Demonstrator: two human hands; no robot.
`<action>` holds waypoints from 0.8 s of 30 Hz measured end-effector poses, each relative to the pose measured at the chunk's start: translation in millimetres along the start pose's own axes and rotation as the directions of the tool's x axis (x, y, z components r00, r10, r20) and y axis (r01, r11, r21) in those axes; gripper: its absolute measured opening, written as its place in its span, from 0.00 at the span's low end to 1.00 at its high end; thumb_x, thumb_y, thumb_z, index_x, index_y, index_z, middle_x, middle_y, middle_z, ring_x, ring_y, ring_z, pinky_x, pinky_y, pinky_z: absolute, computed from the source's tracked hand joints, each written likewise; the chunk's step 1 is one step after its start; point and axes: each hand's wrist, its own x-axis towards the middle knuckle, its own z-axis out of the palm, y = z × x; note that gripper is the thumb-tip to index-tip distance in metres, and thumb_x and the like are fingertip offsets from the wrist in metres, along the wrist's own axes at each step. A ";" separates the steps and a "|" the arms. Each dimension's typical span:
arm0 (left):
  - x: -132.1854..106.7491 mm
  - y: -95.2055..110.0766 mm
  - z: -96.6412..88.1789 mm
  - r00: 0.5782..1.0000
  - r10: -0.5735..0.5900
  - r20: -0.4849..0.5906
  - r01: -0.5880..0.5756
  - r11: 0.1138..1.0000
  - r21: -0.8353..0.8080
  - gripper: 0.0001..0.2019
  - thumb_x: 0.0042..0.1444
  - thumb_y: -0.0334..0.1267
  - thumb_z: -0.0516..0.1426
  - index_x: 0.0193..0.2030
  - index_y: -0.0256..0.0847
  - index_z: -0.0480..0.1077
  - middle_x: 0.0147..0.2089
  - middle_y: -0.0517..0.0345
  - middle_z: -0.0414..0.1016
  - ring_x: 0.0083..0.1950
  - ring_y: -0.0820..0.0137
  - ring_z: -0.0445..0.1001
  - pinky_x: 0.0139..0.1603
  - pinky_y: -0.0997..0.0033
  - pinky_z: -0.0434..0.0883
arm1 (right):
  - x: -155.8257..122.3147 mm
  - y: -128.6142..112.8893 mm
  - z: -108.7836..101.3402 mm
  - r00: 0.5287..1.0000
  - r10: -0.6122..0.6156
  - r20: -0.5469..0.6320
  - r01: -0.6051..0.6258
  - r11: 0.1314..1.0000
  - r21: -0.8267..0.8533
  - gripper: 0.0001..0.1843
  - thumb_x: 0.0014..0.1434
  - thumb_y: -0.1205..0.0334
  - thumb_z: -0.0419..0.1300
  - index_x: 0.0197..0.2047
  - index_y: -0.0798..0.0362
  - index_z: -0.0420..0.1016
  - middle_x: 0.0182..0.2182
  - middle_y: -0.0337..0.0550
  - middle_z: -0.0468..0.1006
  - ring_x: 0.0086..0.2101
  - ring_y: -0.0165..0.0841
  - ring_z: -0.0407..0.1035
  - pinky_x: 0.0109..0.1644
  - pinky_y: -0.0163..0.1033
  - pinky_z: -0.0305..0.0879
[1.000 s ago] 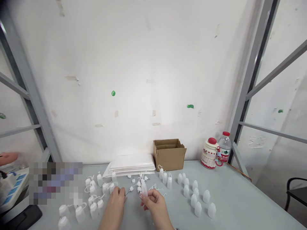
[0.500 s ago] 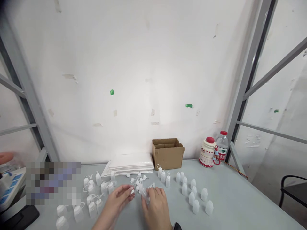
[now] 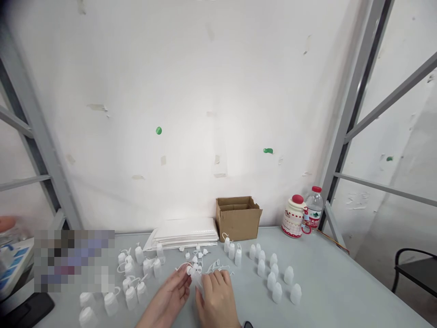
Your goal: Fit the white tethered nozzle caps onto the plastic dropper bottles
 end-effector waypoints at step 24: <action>-6.0 9.2 2.5 0.968 0.214 0.130 -0.248 0.886 0.391 0.19 0.32 0.45 0.66 0.33 0.39 0.77 0.41 0.48 0.79 0.45 0.63 0.73 0.46 0.68 0.67 | 2.5 -2.6 -4.7 0.987 -0.157 -0.023 0.149 0.966 -0.211 0.15 0.58 0.75 0.44 0.30 0.55 0.70 0.19 0.41 0.68 0.24 0.34 0.59 0.35 0.42 0.53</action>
